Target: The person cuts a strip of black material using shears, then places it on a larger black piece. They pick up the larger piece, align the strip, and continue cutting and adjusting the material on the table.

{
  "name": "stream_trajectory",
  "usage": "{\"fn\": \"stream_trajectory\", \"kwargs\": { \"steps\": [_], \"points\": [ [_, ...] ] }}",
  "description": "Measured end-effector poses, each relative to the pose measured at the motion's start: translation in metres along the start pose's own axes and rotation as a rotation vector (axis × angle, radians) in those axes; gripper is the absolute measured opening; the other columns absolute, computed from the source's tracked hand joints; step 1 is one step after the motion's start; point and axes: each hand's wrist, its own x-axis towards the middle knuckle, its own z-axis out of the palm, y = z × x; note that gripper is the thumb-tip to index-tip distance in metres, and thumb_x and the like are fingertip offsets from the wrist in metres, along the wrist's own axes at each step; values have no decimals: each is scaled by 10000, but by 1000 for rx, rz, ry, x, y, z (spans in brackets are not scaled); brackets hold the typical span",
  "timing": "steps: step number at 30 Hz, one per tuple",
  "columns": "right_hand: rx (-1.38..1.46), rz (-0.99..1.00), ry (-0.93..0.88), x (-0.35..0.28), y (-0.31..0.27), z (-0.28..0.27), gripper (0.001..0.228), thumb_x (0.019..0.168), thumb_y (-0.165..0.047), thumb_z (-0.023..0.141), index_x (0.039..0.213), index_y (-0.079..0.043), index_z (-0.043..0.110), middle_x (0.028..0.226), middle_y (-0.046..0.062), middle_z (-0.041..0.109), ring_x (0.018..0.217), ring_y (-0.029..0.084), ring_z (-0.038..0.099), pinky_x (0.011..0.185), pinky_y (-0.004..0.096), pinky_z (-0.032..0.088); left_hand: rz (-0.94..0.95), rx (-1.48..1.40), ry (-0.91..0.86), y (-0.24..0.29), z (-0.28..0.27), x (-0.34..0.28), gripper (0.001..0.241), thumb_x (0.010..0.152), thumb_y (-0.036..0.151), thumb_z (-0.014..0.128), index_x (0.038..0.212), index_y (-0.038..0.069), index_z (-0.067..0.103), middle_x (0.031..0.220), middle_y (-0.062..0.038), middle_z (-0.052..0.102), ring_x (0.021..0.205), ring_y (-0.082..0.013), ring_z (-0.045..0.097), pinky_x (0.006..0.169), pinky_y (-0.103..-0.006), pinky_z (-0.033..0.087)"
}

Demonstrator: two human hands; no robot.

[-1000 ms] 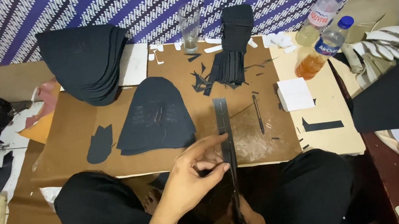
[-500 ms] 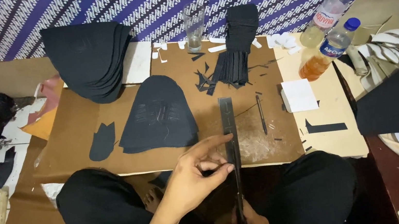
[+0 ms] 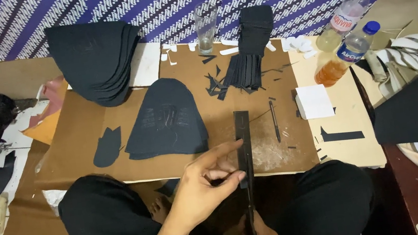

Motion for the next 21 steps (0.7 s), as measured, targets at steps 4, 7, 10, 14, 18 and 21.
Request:
{"fn": "stream_trajectory", "kwargs": {
  "steps": [4,7,10,14,18,21],
  "points": [
    [-101,2,-35,17,28,10,497,817,-362,535,1313,-376,565,871,-130,786,763,21,755,778,151,540,23,-3,19,-1,1,-2,466,842,56,776,1289,167,705,827,-37,696,777,-65,676,843,-179,651],
    [127,-141,40,-11,-3,0,338,870,-384,484,1064,-244,722,624,-28,648,525,84,591,600,244,471,9,34,25,0,2,-2,476,840,78,776,1296,197,704,827,-26,706,780,-72,698,869,-189,657],
    [459,203,-14,-10,-14,-1,634,925,-226,648,1533,-353,526,848,89,756,563,137,569,563,228,462,37,43,22,-1,2,-2,470,839,68,772,1286,195,706,830,-25,715,772,-71,701,852,-189,664],
    [318,174,-11,-9,-15,-2,350,939,-171,646,1264,-258,744,722,19,614,549,90,525,567,182,478,48,37,31,-11,4,0,481,832,80,779,1295,188,708,824,-21,677,786,-72,658,858,-211,670],
    [250,179,1,-5,-9,-5,414,928,-128,653,1301,-286,737,734,7,655,581,92,633,656,171,537,20,-1,15,-9,5,1,480,844,62,768,1304,182,700,809,-33,662,782,-93,669,865,-218,668],
    [276,-50,125,7,24,13,542,877,44,637,1321,-241,762,626,-3,621,532,69,576,617,158,548,-27,1,5,-9,5,3,488,839,65,786,1304,193,709,821,-33,640,783,-76,671,840,-174,615]
  ]
}}
